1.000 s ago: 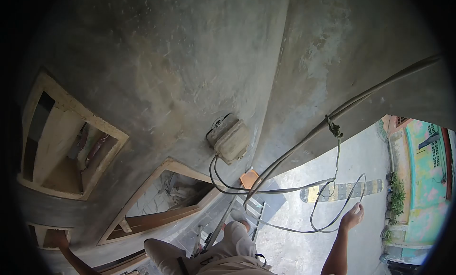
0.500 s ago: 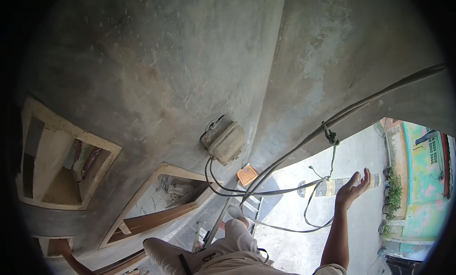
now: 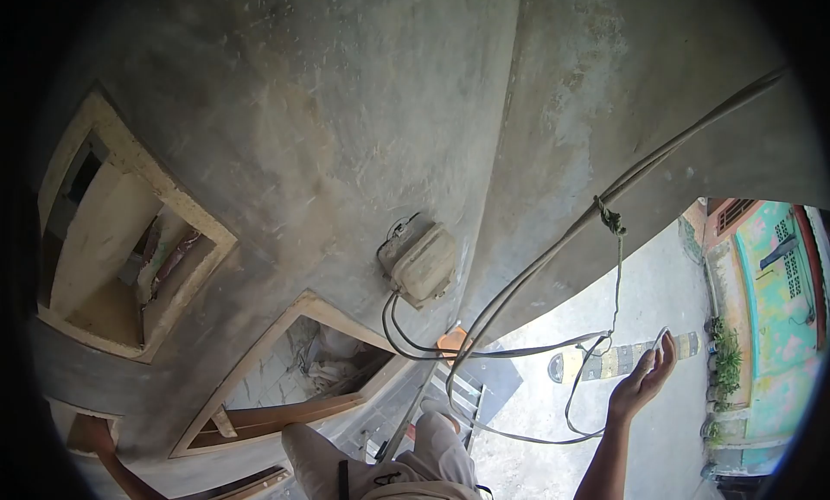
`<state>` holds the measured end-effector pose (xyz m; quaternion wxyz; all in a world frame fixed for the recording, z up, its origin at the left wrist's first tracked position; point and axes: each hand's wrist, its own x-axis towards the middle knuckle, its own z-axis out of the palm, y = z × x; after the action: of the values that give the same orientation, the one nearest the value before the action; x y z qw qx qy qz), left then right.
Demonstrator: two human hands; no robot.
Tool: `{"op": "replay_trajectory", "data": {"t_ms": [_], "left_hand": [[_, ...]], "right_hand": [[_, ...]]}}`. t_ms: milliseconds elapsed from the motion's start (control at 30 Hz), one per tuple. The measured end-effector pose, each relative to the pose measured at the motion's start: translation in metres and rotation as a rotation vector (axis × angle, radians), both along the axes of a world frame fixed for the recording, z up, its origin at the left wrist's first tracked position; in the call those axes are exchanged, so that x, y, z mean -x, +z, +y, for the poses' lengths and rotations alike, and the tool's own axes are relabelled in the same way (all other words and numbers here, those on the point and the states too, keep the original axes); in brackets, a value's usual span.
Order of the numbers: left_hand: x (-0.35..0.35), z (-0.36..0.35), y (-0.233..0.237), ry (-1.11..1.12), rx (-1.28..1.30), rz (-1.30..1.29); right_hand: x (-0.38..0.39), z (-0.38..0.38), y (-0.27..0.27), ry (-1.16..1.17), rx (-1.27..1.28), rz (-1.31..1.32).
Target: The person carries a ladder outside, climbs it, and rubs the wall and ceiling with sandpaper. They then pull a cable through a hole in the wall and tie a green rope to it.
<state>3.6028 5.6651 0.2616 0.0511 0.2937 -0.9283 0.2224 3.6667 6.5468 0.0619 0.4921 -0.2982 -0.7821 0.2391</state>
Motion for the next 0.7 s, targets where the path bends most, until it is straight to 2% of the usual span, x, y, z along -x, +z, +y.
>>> {"op": "replay_trajectory", "data": {"t_ms": [133, 200, 267, 300, 333, 367, 400, 433, 500, 567, 600, 667, 700], "left_hand": [[0.008, 0.015, 0.000, -0.137, -0.064, 0.081], [0.019, 0.009, -0.009, -0.426, -0.188, 0.274], [0.029, 0.034, -0.002, -0.566, -0.173, 0.310], [0.027, 0.052, 0.005, -0.661, -0.143, 0.337], [0.023, 0.073, 0.018, -0.663, -0.259, 0.288], [0.012, 0.088, 0.019, -0.678, -0.257, 0.291], [0.003, 0.104, 0.016, -0.785, -0.287, 0.461], [-0.011, 0.126, 0.014, -0.889, -0.314, 0.632], [-0.056, 0.242, 0.028, -0.882, -0.384, 0.882], [-0.055, 0.261, -0.020, -1.016, -0.800, 0.832], [-0.046, 0.294, -0.032, -1.257, -0.829, 0.754], [-0.027, 0.363, -0.042, -1.499, -1.001, 0.667], [-0.016, 0.392, -0.044, -1.550, -1.108, 0.618]], "right_hand": [[0.029, -0.016, 0.039, 0.119, -0.008, 0.011], [0.055, -0.020, 0.064, 0.204, 0.000, 0.061], [0.078, -0.012, 0.081, 0.299, 0.028, 0.026], [0.092, -0.011, 0.089, 0.375, 0.111, 0.110], [0.103, -0.006, 0.094, 0.466, 0.169, 0.185], [0.112, 0.001, 0.098, 0.529, 0.234, 0.161], [0.110, -0.010, 0.116, 0.587, 0.387, 0.138], [0.112, -0.014, 0.121, 0.578, 0.387, 0.150], [0.118, -0.020, 0.126, 0.807, 0.582, 0.196], [0.117, -0.030, 0.127, 0.804, 0.518, 0.159], [0.116, -0.034, 0.127, 0.801, 0.454, 0.115], [0.117, -0.039, 0.126, 0.798, 0.436, 0.159], [0.117, -0.044, 0.129, 0.796, 0.419, 0.203]]}}
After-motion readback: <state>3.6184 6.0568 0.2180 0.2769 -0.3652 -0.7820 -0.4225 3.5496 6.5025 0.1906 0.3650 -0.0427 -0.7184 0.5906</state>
